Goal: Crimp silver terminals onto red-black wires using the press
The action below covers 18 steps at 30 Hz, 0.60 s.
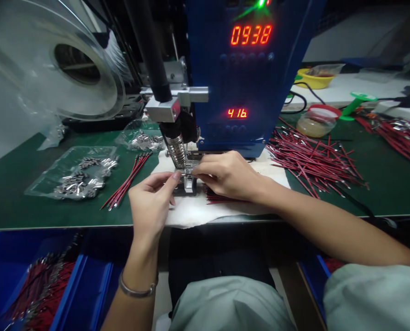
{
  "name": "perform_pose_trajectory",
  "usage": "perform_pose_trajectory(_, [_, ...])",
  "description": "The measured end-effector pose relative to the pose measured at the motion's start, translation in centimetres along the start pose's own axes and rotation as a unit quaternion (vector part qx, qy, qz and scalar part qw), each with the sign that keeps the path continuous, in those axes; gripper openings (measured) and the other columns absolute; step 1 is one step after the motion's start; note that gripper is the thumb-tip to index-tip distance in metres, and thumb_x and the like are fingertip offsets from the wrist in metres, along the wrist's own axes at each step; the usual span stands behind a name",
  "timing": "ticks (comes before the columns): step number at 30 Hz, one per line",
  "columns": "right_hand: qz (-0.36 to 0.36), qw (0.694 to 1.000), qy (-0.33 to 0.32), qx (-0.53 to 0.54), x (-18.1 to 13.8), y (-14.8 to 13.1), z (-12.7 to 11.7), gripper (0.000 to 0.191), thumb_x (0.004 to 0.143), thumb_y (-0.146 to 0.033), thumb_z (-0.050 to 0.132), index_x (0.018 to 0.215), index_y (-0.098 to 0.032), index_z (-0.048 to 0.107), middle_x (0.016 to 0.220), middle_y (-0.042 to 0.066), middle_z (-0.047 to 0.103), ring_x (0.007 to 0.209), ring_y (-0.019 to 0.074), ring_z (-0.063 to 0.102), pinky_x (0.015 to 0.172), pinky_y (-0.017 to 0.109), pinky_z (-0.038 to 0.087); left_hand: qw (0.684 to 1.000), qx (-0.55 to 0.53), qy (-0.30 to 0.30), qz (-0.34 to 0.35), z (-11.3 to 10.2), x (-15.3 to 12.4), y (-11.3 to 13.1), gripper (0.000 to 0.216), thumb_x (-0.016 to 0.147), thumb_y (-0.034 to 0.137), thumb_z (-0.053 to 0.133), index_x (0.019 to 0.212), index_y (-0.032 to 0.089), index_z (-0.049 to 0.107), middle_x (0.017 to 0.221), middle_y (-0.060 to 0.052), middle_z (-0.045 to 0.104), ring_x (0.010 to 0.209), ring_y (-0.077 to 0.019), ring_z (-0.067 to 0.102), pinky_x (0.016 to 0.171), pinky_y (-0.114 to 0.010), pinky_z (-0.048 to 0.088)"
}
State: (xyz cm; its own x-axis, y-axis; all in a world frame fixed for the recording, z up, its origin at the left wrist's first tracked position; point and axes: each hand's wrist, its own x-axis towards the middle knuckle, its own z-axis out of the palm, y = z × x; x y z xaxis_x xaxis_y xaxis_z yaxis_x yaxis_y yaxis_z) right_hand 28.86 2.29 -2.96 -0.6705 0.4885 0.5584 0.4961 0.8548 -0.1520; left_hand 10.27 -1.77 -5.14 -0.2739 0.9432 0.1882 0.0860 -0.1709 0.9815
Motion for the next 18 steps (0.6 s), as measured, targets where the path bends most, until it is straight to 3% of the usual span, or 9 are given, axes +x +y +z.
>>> perform_pose_trajectory(18, [0.0, 1.0, 0.008, 0.02, 0.14, -0.11, -0.17, 0.014, 0.086, -0.015, 0.055, 0.091, -0.015, 0.069, 0.074, 0.003, 0.066, 0.062, 0.0108, 0.058, 0.056, 0.021, 0.041, 1.0, 0.006, -0.001, 0.006, -0.07, -0.06, -0.18, 0.027, 0.072, 0.038, 0.071, 0.076, 0.012, 0.071, 0.063, -0.003, 0.063, 0.04, -0.0065, 0.041, 0.038, -0.02, 0.032])
